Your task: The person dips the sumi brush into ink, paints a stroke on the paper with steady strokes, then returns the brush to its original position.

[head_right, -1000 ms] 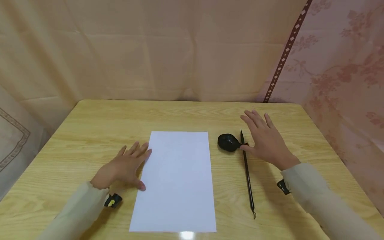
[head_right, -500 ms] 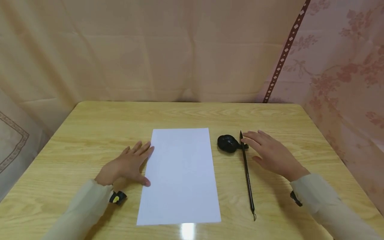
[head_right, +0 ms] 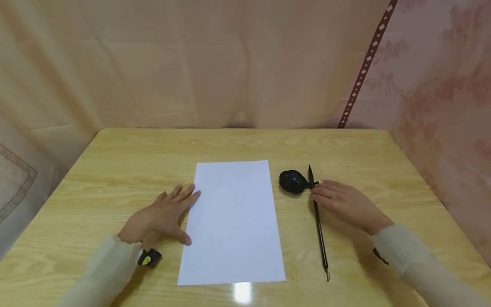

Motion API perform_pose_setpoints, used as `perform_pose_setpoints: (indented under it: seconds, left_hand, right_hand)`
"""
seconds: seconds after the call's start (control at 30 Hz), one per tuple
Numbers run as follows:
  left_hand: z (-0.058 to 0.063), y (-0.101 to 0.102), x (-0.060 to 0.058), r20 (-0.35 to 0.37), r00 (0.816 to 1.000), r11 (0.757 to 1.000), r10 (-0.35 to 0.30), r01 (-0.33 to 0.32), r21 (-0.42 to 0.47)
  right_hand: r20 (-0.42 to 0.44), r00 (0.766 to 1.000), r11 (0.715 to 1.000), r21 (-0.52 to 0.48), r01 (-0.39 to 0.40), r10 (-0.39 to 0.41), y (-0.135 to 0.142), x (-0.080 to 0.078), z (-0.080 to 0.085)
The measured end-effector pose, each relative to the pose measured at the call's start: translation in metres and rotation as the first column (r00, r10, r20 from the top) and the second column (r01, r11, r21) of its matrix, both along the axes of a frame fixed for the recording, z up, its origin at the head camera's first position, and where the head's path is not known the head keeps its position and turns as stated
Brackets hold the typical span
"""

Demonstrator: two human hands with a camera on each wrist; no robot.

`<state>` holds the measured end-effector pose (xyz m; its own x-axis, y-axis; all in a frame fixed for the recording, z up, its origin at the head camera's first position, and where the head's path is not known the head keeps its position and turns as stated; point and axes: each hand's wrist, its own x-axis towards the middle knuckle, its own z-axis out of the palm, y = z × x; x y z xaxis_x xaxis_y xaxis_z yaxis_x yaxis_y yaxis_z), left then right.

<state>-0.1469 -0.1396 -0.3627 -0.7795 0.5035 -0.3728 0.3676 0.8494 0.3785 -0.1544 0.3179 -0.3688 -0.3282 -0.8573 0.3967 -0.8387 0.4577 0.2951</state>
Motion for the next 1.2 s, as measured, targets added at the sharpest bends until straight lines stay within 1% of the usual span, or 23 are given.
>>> perform_pose_setpoints:
  seconds: [0.1,0.17,0.23,0.37,0.5,0.7,0.8,0.93,1.07,1.2]
  left_hand:
    - [-0.001,0.001,0.000,-0.003,1.000,1.000,-0.016,0.016,-0.012]
    - [-0.001,0.002,0.000,-0.009,1.000,1.000,-0.017,0.017,-0.024]
    - [-0.001,0.001,0.000,-0.011,1.000,0.999,-0.014,0.014,-0.033]
    - [-0.003,0.003,-0.001,-0.009,1.000,0.999,-0.018,0.017,-0.035]
    - [-0.003,0.005,-0.002,-0.011,0.999,0.999,-0.034,0.034,-0.036]
    - [-0.002,0.006,-0.001,0.004,1.000,0.999,-0.027,0.027,-0.038]
    - [-0.001,0.007,0.000,0.016,1.000,1.000,-0.020,0.020,-0.018]
    - [0.000,0.008,0.002,0.026,1.000,1.000,-0.009,0.009,0.003]
    - [0.000,0.008,0.003,0.026,1.000,1.000,-0.003,0.003,-0.001]
    - [-0.001,0.007,0.001,0.023,1.000,1.000,-0.015,0.015,-0.008]
  right_hand:
    - [-0.024,1.000,0.997,0.076,0.018,-0.016,-0.001,0.002,-0.001]
    - [-0.040,0.999,0.992,0.121,0.038,-0.034,-0.001,0.004,-0.004]
    - [-0.032,0.999,0.988,0.147,0.045,-0.041,-0.001,0.004,-0.008]
    - [-0.020,0.999,0.984,0.177,0.032,-0.029,-0.002,0.003,-0.011]
    - [-0.044,0.998,0.978,0.204,0.044,-0.036,-0.003,0.004,-0.010]
    - [-0.060,0.997,0.954,0.293,0.065,-0.050,-0.003,0.007,-0.011]
    - [-0.065,0.997,0.943,0.327,0.069,-0.051,-0.002,0.007,-0.010]
    - [-0.102,0.994,0.943,0.328,0.057,-0.025,-0.001,0.006,-0.010]
    - [-0.148,0.989,0.955,0.295,0.030,0.014,-0.002,0.004,-0.012]
    - [-0.165,0.986,0.971,0.239,0.007,0.034,-0.003,0.001,-0.009]
